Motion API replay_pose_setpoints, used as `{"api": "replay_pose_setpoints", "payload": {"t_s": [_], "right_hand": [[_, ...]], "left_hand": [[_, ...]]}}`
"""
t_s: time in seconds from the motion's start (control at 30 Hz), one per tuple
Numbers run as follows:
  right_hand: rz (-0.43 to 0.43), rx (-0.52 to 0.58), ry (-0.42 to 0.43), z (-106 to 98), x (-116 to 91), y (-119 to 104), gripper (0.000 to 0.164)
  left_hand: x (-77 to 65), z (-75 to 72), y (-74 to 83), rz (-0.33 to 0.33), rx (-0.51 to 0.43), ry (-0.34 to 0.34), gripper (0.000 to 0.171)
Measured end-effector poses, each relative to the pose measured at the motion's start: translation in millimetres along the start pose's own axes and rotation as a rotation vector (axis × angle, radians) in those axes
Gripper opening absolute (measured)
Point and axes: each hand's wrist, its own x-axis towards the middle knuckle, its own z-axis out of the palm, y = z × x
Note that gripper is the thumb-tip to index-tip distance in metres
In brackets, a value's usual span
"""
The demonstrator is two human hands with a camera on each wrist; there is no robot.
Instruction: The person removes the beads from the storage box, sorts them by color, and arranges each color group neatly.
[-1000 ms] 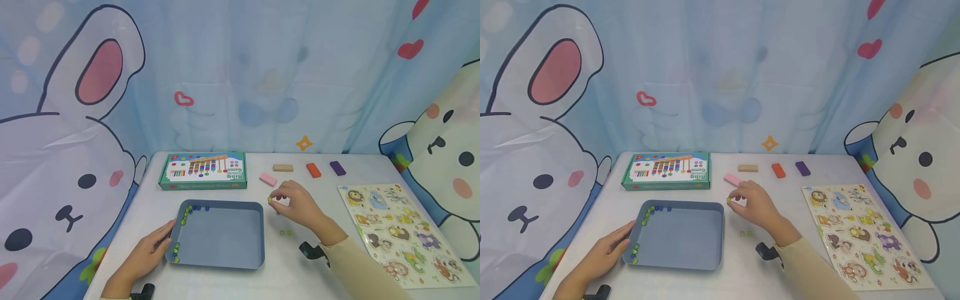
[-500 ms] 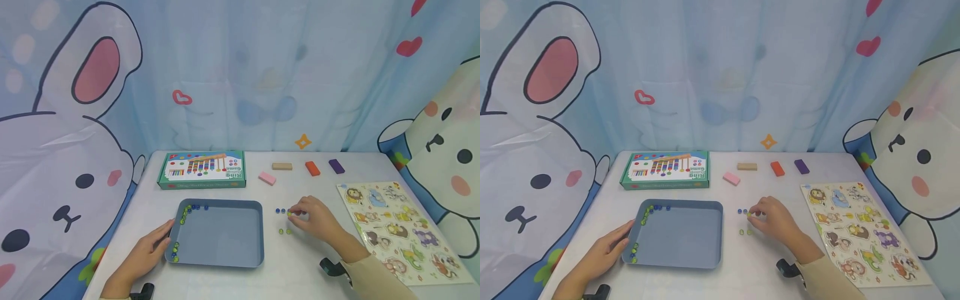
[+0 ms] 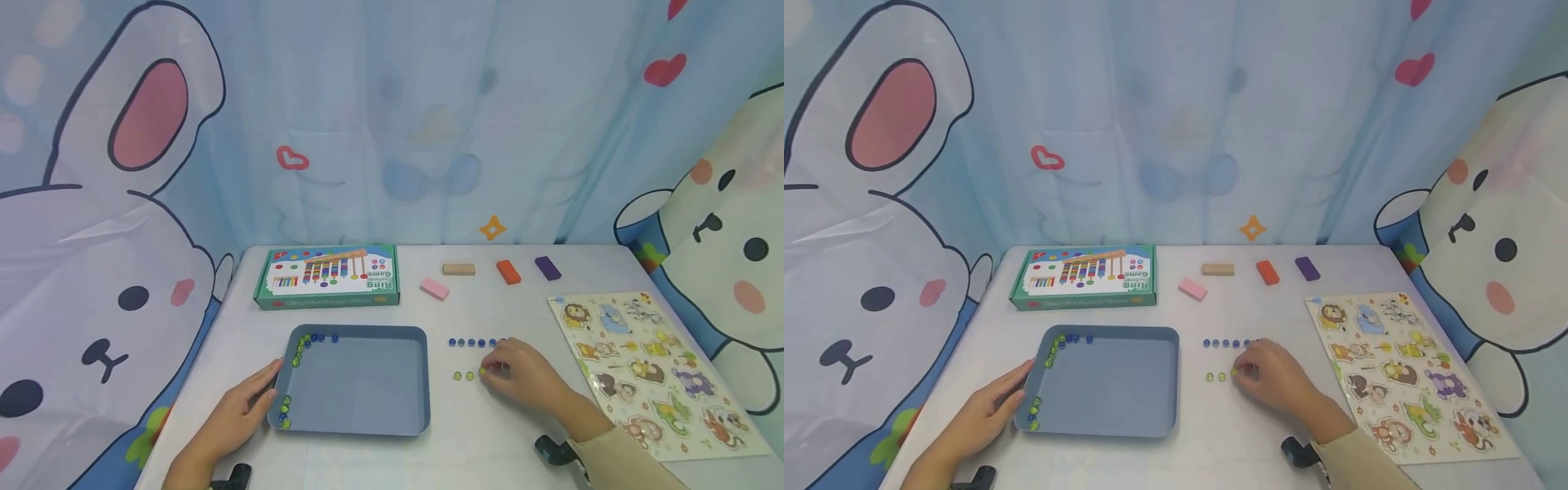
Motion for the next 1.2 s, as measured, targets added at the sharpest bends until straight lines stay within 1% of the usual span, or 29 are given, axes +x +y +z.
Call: {"api": "replay_pose_setpoints", "payload": {"t_s": [0.17,0.47,0.6,0.7,0.8,0.97,1.1,1.2], "right_hand": [[-0.021,0.002,0.008,2.3,-0.2,0.4,0.013],[0.033,-0.006,-0.022,1.6,-0.6,-1.7,0.014],[0.056,0.017,-0.032,-1.0,-0.7,0.5,0.017],[0.059,0.039,-0.018,-3.2,0.5,3.7,0.019],[0.034,0.058,0.024,-6.2,3.2,4.9,0.019],[-0.007,0.086,0.085,-13.1,14.2,-2.9,0.019],[-0.035,0.08,0.095,-17.7,31.5,-17.2,0.02],[-0.085,0.087,0.109,-20.4,47.4,-32.3,0.022]], "left_hand": [[-0.2,0.4,0.3,0.008,0.001,0.006,0.053],[-1.4,0.5,2.2,0.013,0.003,0.017,0.052],[-1.1,0.0,4.2,0.007,0.004,0.01,0.052],[-0.2,-0.3,3.7,-0.01,0.016,0.003,0.053],[0.3,-0.5,2.5,-0.017,0.021,0.0,0.053],[0.8,-0.6,1.3,0.0,0.016,0.004,0.053],[0.8,-0.8,1.1,0.001,0.017,0.004,0.053],[0.8,-0.6,1.8,-0.001,0.02,-0.001,0.053]]}}
